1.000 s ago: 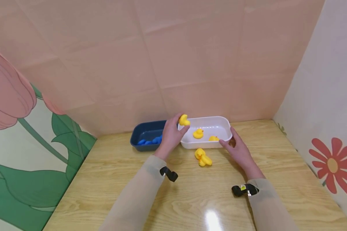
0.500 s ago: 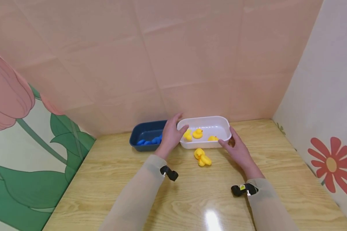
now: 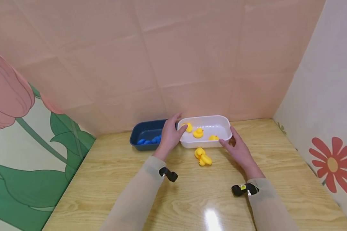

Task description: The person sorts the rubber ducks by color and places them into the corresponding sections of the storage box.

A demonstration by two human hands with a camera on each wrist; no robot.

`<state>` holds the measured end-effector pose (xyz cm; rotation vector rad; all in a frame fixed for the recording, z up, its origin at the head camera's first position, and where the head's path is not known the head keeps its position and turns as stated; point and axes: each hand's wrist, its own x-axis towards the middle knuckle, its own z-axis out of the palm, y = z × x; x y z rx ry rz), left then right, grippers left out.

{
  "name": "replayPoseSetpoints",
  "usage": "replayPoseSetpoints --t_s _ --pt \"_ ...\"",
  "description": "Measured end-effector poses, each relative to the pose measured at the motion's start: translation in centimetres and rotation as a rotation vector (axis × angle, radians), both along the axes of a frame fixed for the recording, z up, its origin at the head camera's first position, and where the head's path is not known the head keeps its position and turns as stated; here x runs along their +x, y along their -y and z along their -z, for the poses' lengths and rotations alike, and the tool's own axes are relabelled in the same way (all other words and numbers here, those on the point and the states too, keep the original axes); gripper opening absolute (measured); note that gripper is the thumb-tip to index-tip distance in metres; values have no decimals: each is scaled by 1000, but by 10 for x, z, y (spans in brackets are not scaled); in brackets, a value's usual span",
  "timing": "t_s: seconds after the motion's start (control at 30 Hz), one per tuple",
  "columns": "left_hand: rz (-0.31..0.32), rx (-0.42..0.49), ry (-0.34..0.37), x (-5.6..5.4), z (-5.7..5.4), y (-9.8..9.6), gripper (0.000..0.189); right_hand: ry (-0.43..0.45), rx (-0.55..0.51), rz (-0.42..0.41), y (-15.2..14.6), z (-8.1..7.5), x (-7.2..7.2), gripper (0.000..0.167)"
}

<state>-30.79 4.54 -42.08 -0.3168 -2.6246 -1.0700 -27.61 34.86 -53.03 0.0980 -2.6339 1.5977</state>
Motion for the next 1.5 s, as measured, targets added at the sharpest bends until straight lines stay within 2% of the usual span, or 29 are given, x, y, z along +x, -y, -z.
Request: replayPoseSetpoints --t_s 0.4,0.7,0.93,1.17,1.37,1.5 --pt "20 27 4 15 1 4 61 -4 6 1 0 1 -1 107" --pt "41 59 2 31 13 5 59 -8 9 1 0 1 -1 106" --pt "80 72 -15 48 21 3 57 -3 9 0 0 -2 0 106" --pt "106 62 50 65 31 -3 58 12 11 5 1 -2 0 107" --pt "168 62 60 76 39 -7 56 14 6 4 0 0 -2 108" --pt "200 34 103 80 49 -12 58 18 8 6 0 1 -3 109"
